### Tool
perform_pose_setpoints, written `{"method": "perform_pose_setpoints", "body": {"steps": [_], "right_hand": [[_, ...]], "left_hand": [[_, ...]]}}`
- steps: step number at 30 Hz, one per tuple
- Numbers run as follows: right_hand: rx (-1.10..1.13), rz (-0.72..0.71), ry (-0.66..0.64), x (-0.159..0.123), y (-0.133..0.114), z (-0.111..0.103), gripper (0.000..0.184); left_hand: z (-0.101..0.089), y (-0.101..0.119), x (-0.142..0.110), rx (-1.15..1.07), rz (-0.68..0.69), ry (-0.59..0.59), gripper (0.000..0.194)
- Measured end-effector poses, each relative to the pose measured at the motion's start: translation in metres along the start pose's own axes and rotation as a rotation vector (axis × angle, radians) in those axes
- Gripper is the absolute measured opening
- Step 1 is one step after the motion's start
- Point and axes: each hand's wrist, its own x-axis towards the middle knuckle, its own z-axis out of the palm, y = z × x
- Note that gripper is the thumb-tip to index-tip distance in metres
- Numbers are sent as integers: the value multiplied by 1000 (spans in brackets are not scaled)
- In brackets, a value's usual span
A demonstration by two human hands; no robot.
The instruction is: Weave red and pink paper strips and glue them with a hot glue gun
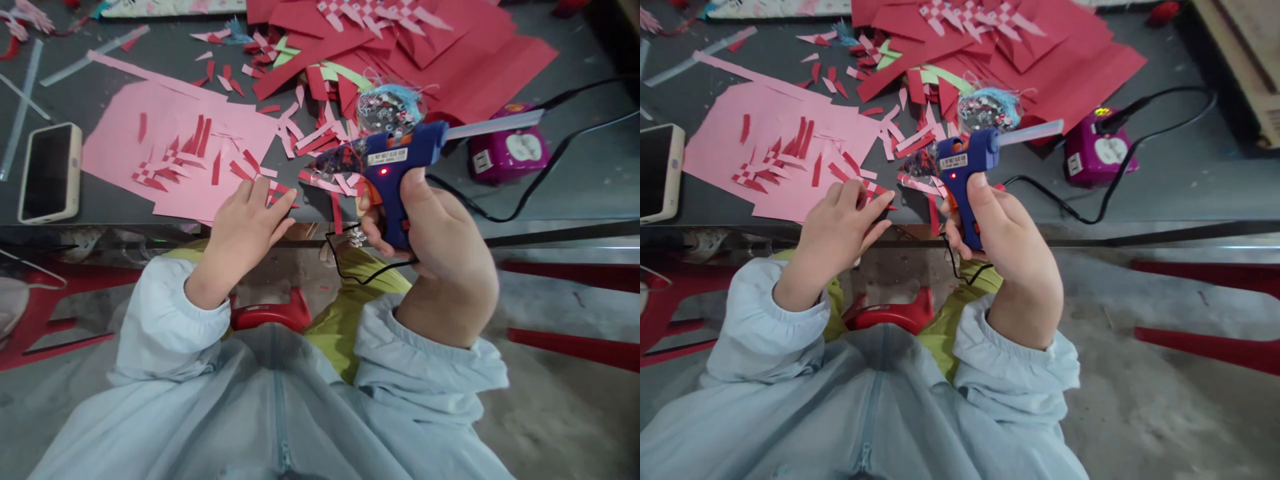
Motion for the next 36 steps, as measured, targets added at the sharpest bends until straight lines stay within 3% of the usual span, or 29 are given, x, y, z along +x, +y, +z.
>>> {"method": "perform_pose_setpoints", "body": {"steps": [21,28,36], "right_hand": [[-24,36,-6,1,-1,-1,63],[-19,17,3,0,0,-2,61],[-29,-27,2,-2,1,-4,57]], "left_hand": [[2,-3,1,-31,1,15,47],[2,-11,-2,-107,-41,96,42],[0,-33,-11,-245,184,70,39]]}}
